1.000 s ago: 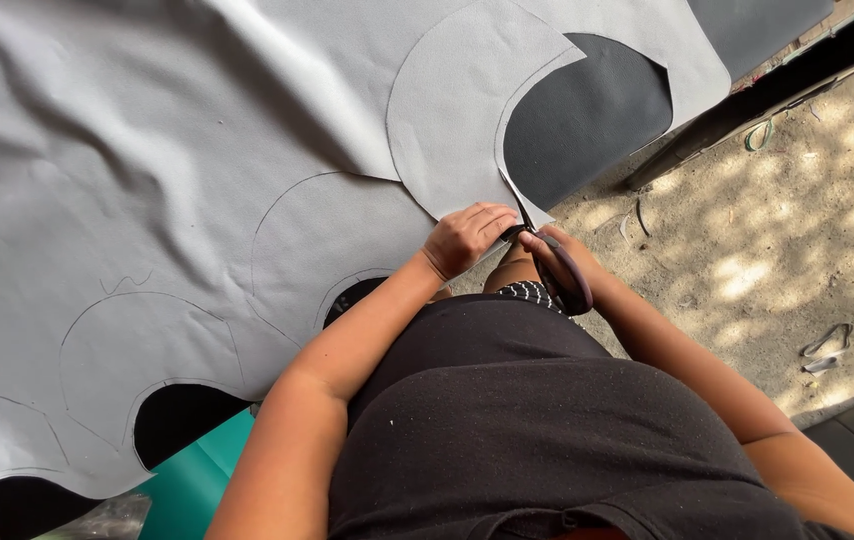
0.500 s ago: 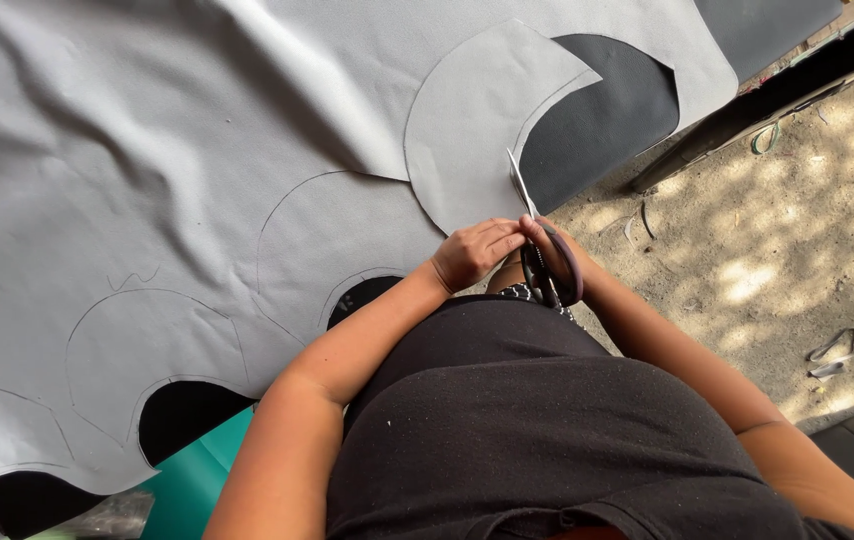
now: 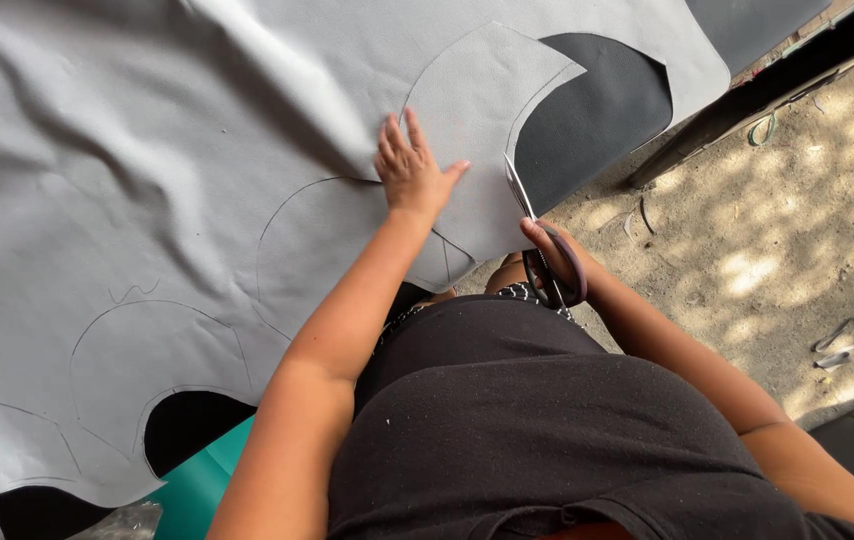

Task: Cutting out curved patterns from a large sheet of grey upholstery fabric using scissors.

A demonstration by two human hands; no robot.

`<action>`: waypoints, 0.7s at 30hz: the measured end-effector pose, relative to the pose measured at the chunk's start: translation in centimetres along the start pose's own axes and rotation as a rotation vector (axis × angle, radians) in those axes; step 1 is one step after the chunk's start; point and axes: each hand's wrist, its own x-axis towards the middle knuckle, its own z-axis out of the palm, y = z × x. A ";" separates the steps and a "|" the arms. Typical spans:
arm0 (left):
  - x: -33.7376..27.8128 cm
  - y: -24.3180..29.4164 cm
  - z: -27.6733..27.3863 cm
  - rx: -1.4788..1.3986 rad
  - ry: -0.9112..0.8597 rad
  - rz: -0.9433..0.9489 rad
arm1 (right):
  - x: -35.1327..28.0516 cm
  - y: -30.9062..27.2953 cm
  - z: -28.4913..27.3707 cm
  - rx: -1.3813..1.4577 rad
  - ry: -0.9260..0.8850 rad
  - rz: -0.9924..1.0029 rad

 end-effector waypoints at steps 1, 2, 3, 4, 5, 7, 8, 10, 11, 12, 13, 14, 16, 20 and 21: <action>0.6 0.4 -0.5 -0.001 0.002 0.001 | -0.4 0.1 -0.1 -0.001 0.001 -0.002; 1.4 0.7 -1.0 0.055 -0.111 -0.065 | -0.6 0.1 -0.1 0.009 -0.012 -0.001; 2.1 1.1 -1.5 0.111 -0.225 -0.130 | -0.8 0.0 -0.1 0.019 -0.025 0.000; 2.7 0.7 -0.6 0.112 -0.226 -0.132 | -0.8 0.3 -0.2 0.019 -0.026 0.001; 3.2 0.4 0.4 0.052 -0.241 -0.168 | -0.8 0.6 -0.3 0.011 -0.041 -0.001; 3.8 -0.3 2.7 -0.010 -0.252 -0.202 | -1.9 0.0 -0.6 0.000 -0.052 -0.008; 3.9 -0.6 4.1 -0.109 -0.293 -0.244 | -3.0 -0.8 -0.7 -0.017 -0.066 -0.010; 3.7 -1.1 6.0 -0.207 -0.337 -0.286 | -4.2 -1.6 -1.0 -0.032 -0.080 -0.010; 3.4 -1.2 6.6 -0.204 -0.322 -0.293 | -4.3 -1.5 -1.2 -0.048 -0.080 -0.022; 3.3 -1.4 7.1 -0.201 -0.305 -0.300 | -4.3 -1.6 -1.3 -0.065 -0.081 -0.037; 3.2 -0.9 5.9 -0.200 -0.304 -0.300 | -4.0 -1.2 -1.6 -0.064 -0.082 -0.037; 3.0 -0.4 4.8 -0.215 -0.313 -0.299 | -3.7 -0.7 -1.9 -0.079 -0.096 -0.048; 2.7 0.1 3.6 -0.230 -0.323 -0.300 | -3.7 -0.5 -2.2 -0.096 -0.111 -0.058; 2.7 0.1 3.0 -0.253 -0.308 -0.293 | -3.8 -1.4 -2.8 -0.146 -0.131 -0.029; 2.6 0.1 3.0 -0.258 -0.306 -0.293 | -3.7 -1.5 -3.1 -0.193 -0.143 -0.023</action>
